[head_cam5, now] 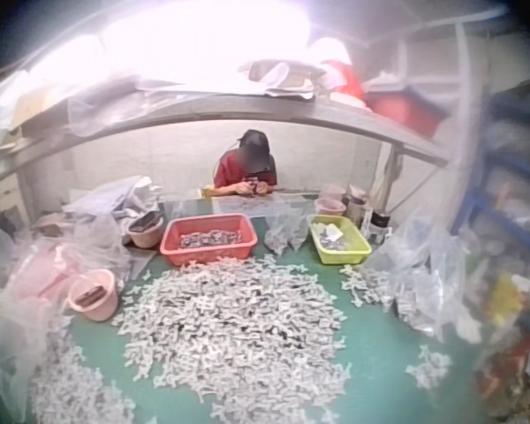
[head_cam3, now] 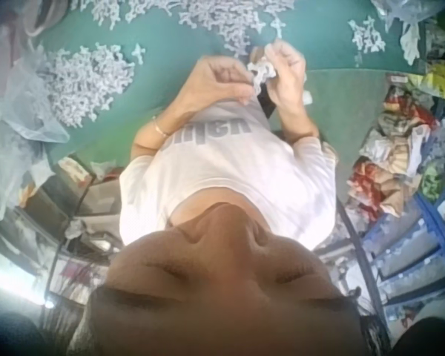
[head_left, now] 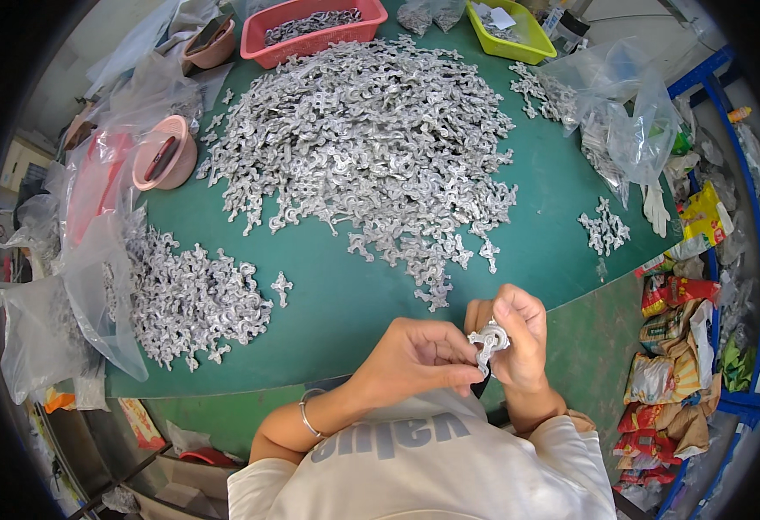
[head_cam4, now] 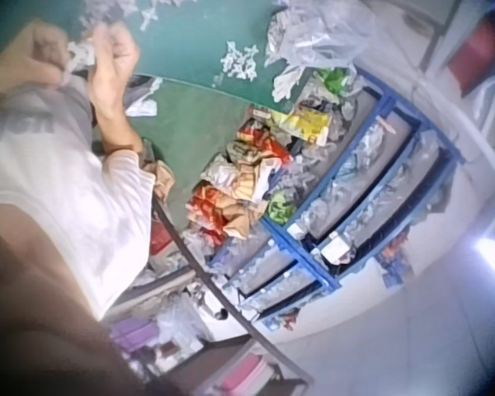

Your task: The person assembles small metal cross components by hand, fitting pieces together and placing them into a small plastic bag.

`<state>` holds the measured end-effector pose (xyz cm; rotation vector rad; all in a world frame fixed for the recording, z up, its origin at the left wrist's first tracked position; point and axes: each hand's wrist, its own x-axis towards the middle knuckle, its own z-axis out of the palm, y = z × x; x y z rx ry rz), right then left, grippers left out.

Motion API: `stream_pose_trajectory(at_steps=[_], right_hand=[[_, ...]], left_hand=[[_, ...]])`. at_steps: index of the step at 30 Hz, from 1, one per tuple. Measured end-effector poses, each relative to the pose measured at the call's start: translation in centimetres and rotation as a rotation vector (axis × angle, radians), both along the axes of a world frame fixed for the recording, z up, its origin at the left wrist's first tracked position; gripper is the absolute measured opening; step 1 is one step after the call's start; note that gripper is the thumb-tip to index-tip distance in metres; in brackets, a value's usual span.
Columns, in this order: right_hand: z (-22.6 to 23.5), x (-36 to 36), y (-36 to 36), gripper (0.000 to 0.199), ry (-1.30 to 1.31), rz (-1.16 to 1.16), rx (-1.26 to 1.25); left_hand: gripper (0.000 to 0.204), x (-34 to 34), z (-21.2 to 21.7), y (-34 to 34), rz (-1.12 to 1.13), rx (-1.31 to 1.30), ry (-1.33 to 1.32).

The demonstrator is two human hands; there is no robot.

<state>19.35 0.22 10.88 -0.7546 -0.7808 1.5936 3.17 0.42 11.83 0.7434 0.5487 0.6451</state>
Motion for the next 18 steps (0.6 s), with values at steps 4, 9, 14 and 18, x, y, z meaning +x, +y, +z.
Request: stream_pose_trajectory(at_steps=[4,9,14,18], right_hand=[[0.17,-0.12,-0.11,0.027,0.006,-0.007,0.009],[0.33,-0.25,-0.09,0.028,0.002,-0.003,0.012],[0.23,-0.26,-0.15,0.029,-0.002,-0.003,-0.001],[0.38,-0.35,-0.15,0.03,-0.021,-0.009,-0.008]], left_hand=[[0.011,0.03,0.05,-0.08,-0.01,0.012,-0.001],[0.01,-0.05,-0.13,-0.17,-0.013,0.015,-0.016],[0.013,-0.01,-0.11,-0.21,0.007,-0.025,-0.006],[0.01,-0.24,0.04,-0.07,-0.034,0.015,-0.014]])
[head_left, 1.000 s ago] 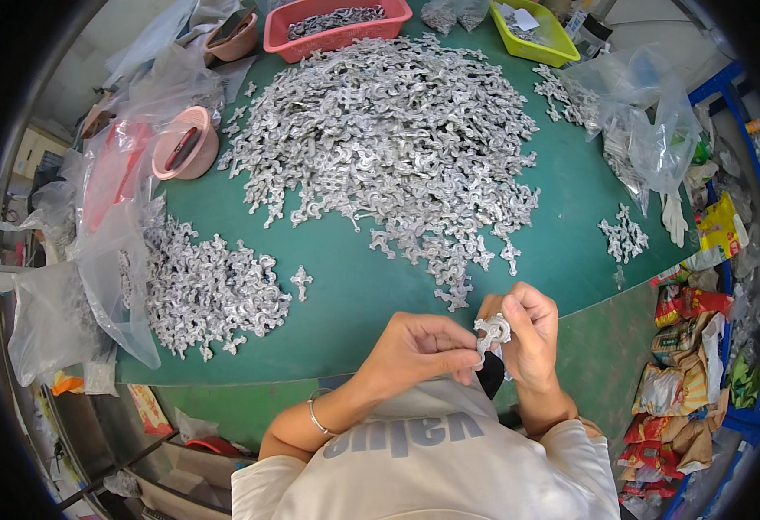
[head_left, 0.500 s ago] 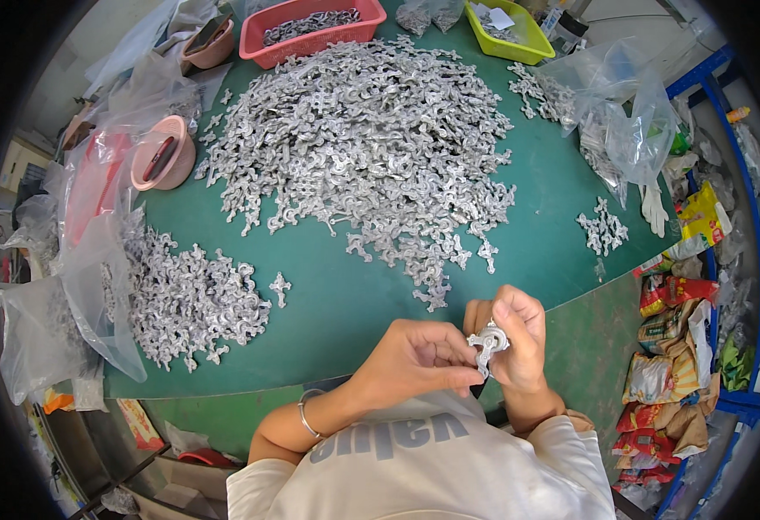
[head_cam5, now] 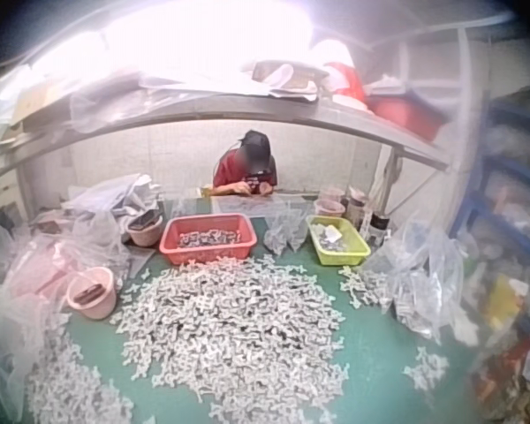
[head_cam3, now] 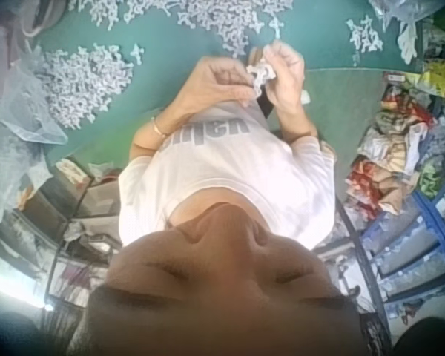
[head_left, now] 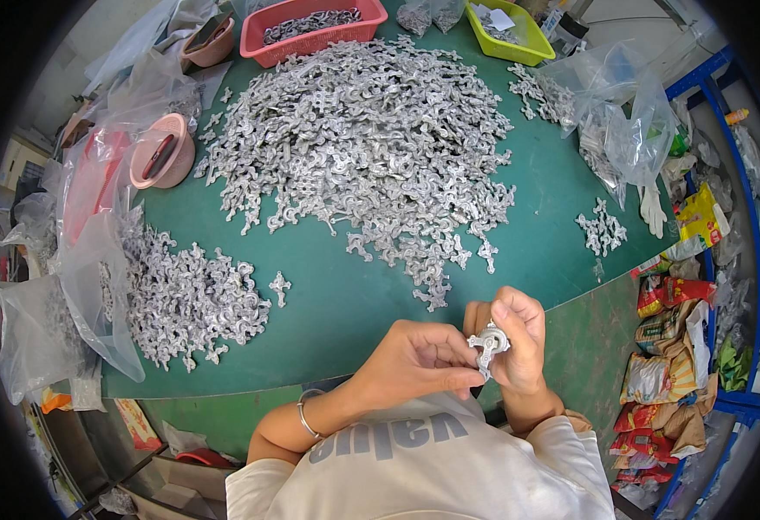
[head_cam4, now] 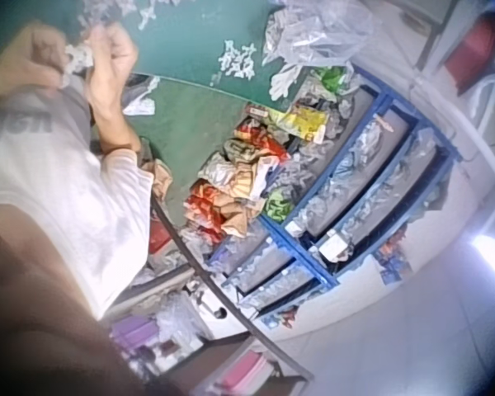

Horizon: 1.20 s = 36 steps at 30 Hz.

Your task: The person assembles small metal cross components by hand, fitting pieces together and placing them into a small plastic bag.

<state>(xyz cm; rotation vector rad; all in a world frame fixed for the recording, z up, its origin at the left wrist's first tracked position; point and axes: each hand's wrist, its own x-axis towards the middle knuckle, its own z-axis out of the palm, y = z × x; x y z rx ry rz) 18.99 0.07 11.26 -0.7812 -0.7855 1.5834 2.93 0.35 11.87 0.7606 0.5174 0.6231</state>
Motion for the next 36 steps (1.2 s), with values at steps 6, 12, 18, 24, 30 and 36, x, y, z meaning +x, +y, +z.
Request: stream_pose_trajectory(at_steps=[6,12,18,24,30,36], right_hand=[[-0.09,0.0,-0.04,0.029,0.01,0.006,-0.01],[0.02,-0.22,-0.08,0.029,-0.006,-0.024,0.001],[0.3,-0.28,-0.21,0.029,-0.085,-0.061,0.017],[0.52,-0.34,-0.25,0.03,-0.123,-0.073,-0.021],[0.39,-0.36,-0.28,0.028,-0.061,-0.074,0.015],[0.45,-0.59,-0.14,0.029,-0.124,-0.114,0.006]], left_hand=[[0.01,-0.02,0.1,-0.05,0.004,-0.012,-0.027],[0.01,-0.07,0.02,-0.06,0.008,0.014,-0.014],[0.01,-0.05,-0.02,-0.11,-0.001,-0.016,-0.035],[0.011,-0.08,-0.06,-0.05,-0.004,-0.042,-0.04],[0.01,-0.16,0.08,0.02,-0.023,-0.021,-0.044],[0.012,-0.19,0.01,0.11,-0.014,-0.035,-0.053]])
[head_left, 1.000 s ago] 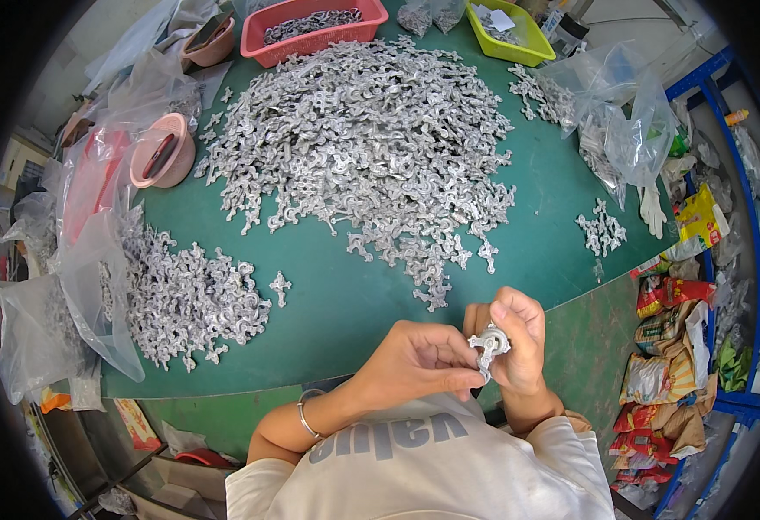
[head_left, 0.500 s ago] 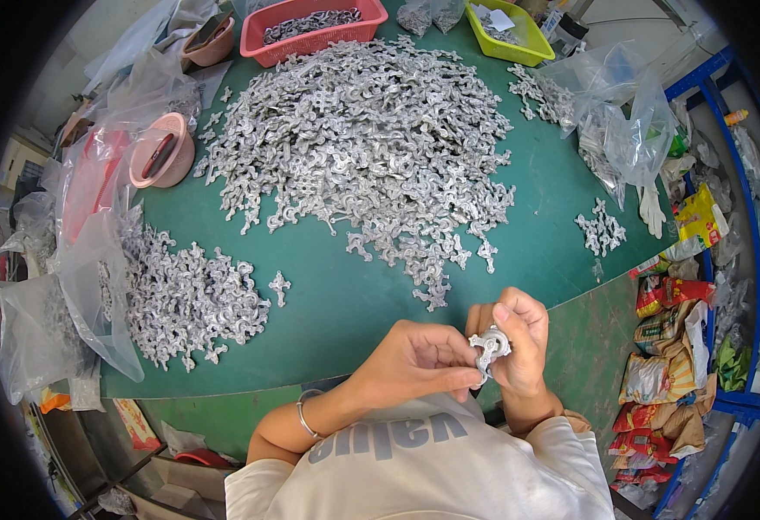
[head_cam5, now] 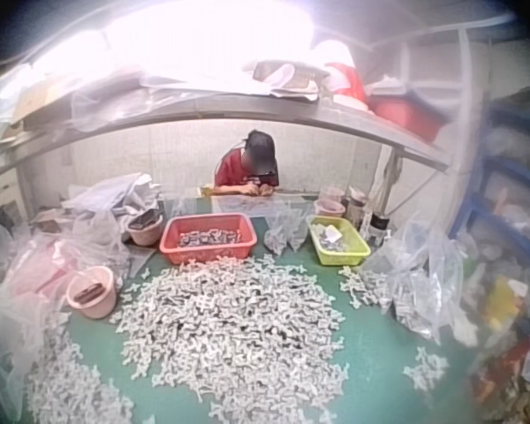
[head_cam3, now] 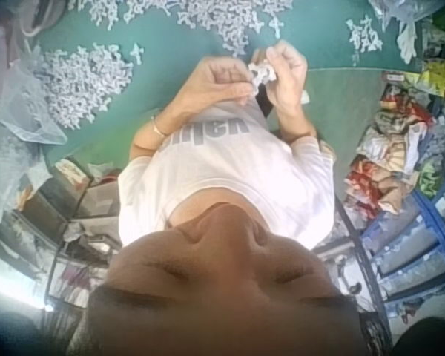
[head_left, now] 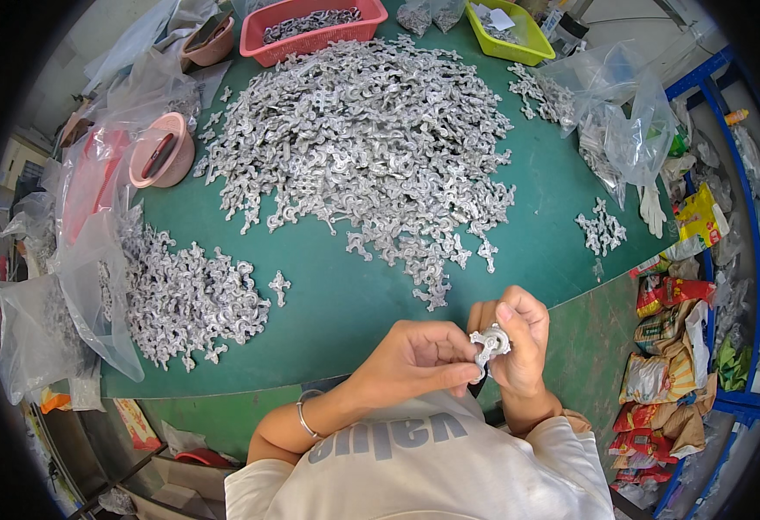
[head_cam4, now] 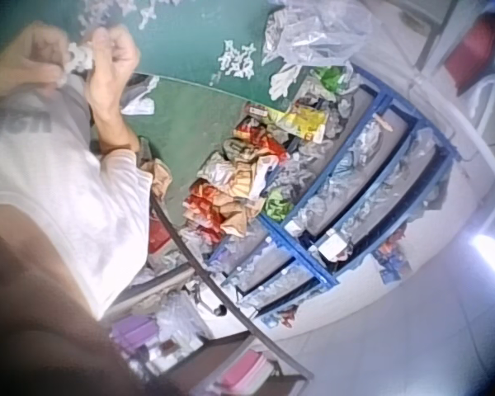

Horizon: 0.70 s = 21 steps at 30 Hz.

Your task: The person assembles small metal cross components by hand, fitting pieces together and placing them into a small plastic bag.

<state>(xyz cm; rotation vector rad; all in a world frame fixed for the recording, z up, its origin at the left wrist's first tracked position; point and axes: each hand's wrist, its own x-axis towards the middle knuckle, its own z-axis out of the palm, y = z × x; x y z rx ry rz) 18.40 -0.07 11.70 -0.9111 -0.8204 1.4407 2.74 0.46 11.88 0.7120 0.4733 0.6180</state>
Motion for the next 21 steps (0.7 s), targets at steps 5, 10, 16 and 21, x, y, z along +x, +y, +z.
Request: stream_pose_trajectory(at_steps=[5,10,16,21], right_hand=[[-0.1,0.1,-0.1,0.029,0.015,0.009,0.017],[-0.1,0.1,-0.2,0.03,0.008,0.012,0.046],[-0.5,0.2,-0.3,0.032,0.072,0.006,0.133],[-0.9,0.8,-0.6,0.02,0.198,0.084,0.137]], left_hand=[[0.013,0.0,-0.2,-0.2,0.009,-0.008,-0.019],[0.014,0.0,-0.1,-0.2,0.013,-0.008,-0.035],[0.01,-0.3,0.3,-0.4,0.07,0.078,-0.006],[0.006,-0.7,0.5,-0.5,0.131,0.1,-0.009]])
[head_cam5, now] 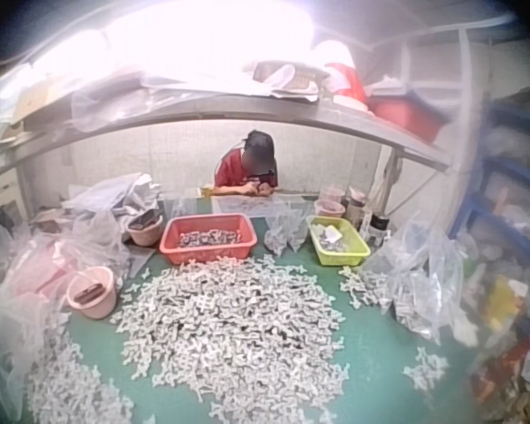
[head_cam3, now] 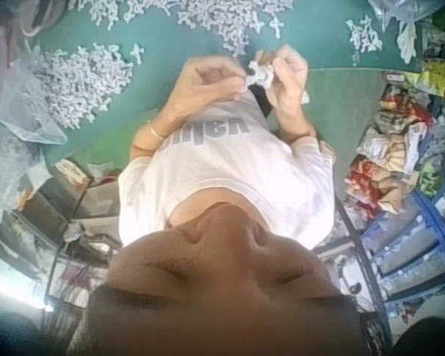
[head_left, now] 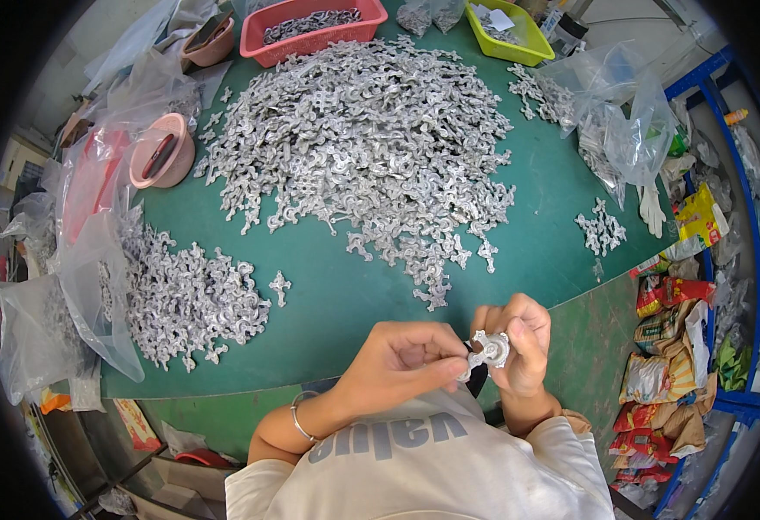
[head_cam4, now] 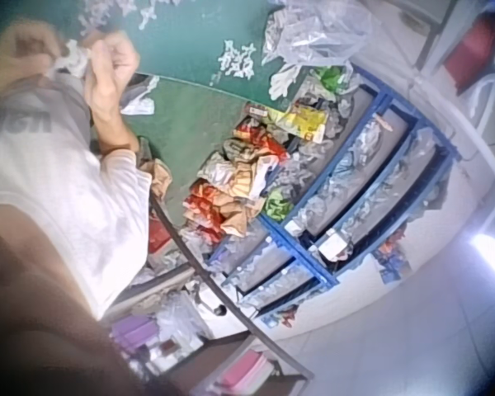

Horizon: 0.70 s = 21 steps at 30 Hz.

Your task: The person assembles small metal cross components by hand, fitting pieces together and placing them into a small plastic bag.

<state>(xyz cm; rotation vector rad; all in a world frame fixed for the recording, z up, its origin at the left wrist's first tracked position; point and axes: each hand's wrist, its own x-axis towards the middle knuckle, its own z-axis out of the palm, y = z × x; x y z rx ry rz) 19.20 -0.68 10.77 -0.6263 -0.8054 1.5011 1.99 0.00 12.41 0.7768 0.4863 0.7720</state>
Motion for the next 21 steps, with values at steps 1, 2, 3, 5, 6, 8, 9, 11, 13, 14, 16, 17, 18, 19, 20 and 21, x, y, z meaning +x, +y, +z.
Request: stream_pose_trajectory(at_steps=[1,2,3,5,6,8,9,11,13,14,16,17,18,19,20,21], right_hand=[[0.06,-0.02,-0.02,0.02,-0.001,0.01,-0.004],[0.11,-0.04,-0.04,0.02,-0.001,0.009,-0.004],[0.15,-0.06,-0.05,0.02,-0.006,0.008,-0.002],[0.18,-0.06,-0.06,0.02,-0.011,0.006,0.0],[0.18,-0.04,-0.07,0.02,-0.016,0.007,-0.002],[0.17,-0.02,-0.08,0.02,-0.022,0.008,-0.003],[0.14,-0.03,-0.09,0.021,-0.024,0.004,-0.001],[0.14,-0.06,-0.09,0.021,-0.026,-0.001,0.003],[0.15,-0.09,-0.09,0.022,-0.027,-0.009,0.002],[0.19,-0.11,-0.08,0.022,-0.027,-0.01,0.002],[0.29,-0.15,-0.08,0.023,-0.031,-0.006,-0.001],[0.28,-0.14,-0.08,0.023,-0.031,-0.008,-0.001],[0.28,-0.12,-0.09,0.023,-0.026,-0.004,0.002],[0.27,-0.11,-0.07,0.023,-0.021,0.001,0.005],[0.38,-0.26,-0.03,0.023,-0.021,-0.001,0.004],[0.62,-0.56,0.04,0.027,-0.086,-0.041,-0.01]], left_hand=[[0.006,-0.03,-0.02,-0.02,0.001,0.009,-0.005],[0.006,-0.06,-0.04,-0.04,0.003,0.018,-0.009],[0.006,-0.08,-0.06,-0.07,0.002,0.018,-0.009],[0.006,-0.1,-0.1,-0.09,-0.004,0.025,-0.011],[0.006,-0.09,-0.04,-0.1,-0.004,0.025,-0.011],[0.005,-0.06,0.15,-0.1,-0.007,0.013,0.004],[0.005,-0.03,0.16,-0.11,-0.008,0.013,0.004],[0.006,0.01,0.18,-0.15,0.009,0.063,0.038],[0.006,0.08,0.18,-0.22,0.027,0.104,0.057],[0.007,0.1,0.17,-0.25,0.046,0.144,0.076],[0.007,0.08,0.14,-0.27,0.05,0.179,0.095],[0.008,0.09,0.11,-0.27,0.055,0.214,0.114],[0.008,0.13,0.04,-0.29,0.053,0.214,0.114],[0.008,0.17,-0.05,-0.33,0.058,0.23,0.122],[0.008,0.2,-0.1,-0.34,0.063,0.245,0.129],[0.008,0.22,-0.06,-0.32,0.062,0.245,0.13]])
